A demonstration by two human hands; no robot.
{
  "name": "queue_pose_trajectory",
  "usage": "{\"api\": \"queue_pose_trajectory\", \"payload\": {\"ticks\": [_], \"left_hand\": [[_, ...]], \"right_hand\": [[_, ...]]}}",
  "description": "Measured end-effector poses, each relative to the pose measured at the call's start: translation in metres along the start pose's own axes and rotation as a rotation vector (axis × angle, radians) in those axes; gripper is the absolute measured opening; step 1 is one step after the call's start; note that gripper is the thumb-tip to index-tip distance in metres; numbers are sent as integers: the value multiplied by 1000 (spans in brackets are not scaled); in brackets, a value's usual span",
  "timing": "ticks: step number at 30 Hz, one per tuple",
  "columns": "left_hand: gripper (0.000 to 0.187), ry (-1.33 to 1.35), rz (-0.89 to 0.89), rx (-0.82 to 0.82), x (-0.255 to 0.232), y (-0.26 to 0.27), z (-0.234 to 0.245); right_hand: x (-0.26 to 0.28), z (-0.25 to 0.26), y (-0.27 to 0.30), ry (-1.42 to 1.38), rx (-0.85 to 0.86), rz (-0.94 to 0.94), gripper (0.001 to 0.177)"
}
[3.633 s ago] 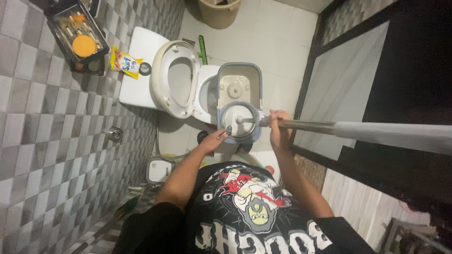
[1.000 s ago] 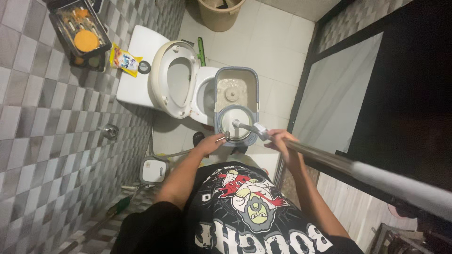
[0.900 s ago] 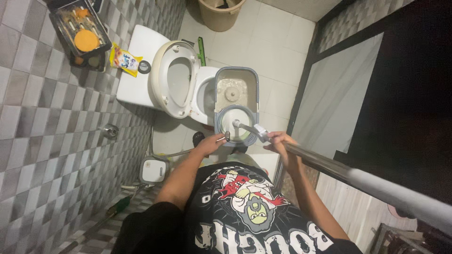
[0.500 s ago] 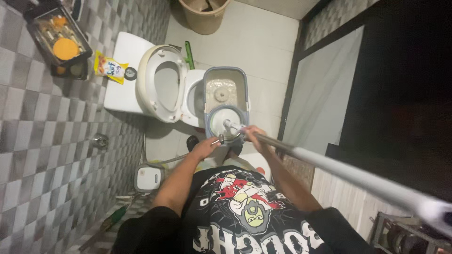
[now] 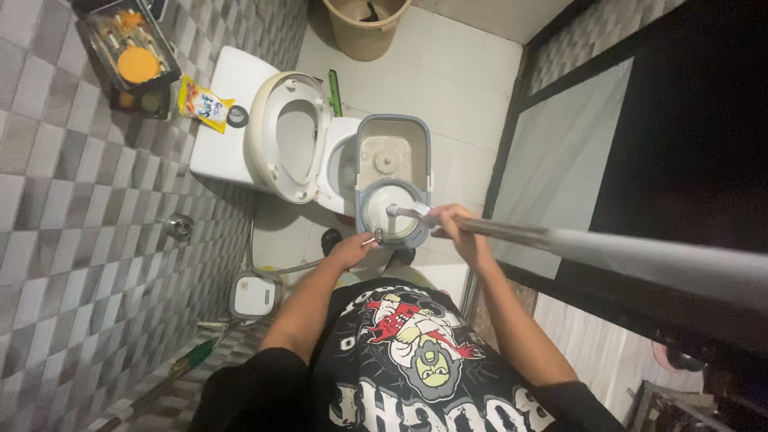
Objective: The person carries a mop bucket to a bathroom, pours out dirty water into a toilet, and then uses a spray and the mop to clean the bucket.
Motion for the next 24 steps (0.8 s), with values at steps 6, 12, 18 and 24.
{"api": "queue_pose_trajectory", "payload": {"ticks": [6,12,18,24], "left_hand": [[43,28,-7,9,-3,3,1],[42,9,-35,-30,0,-9,7],[43,-19,-71,-84,-4,-1,12],[44,49,111,19,-18,31,27]], "right_hand": [[-16,-13,-2,-7,24,7,29],[-108,-16,-26,148,64,149,34],[-166,-42,-35,237,99,29,26],[-136,-41,-32,-188,27,-28,23]]}}
Point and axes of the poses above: each hand's wrist, its own y-axis away from the middle knuckle, its own z-axis out of the back of the hand, x = y × z, the point moved 10 cm from there along -y, towards the middle knuckle, and after that the axes turned 3 degrees about z, right-handed, at the moved point
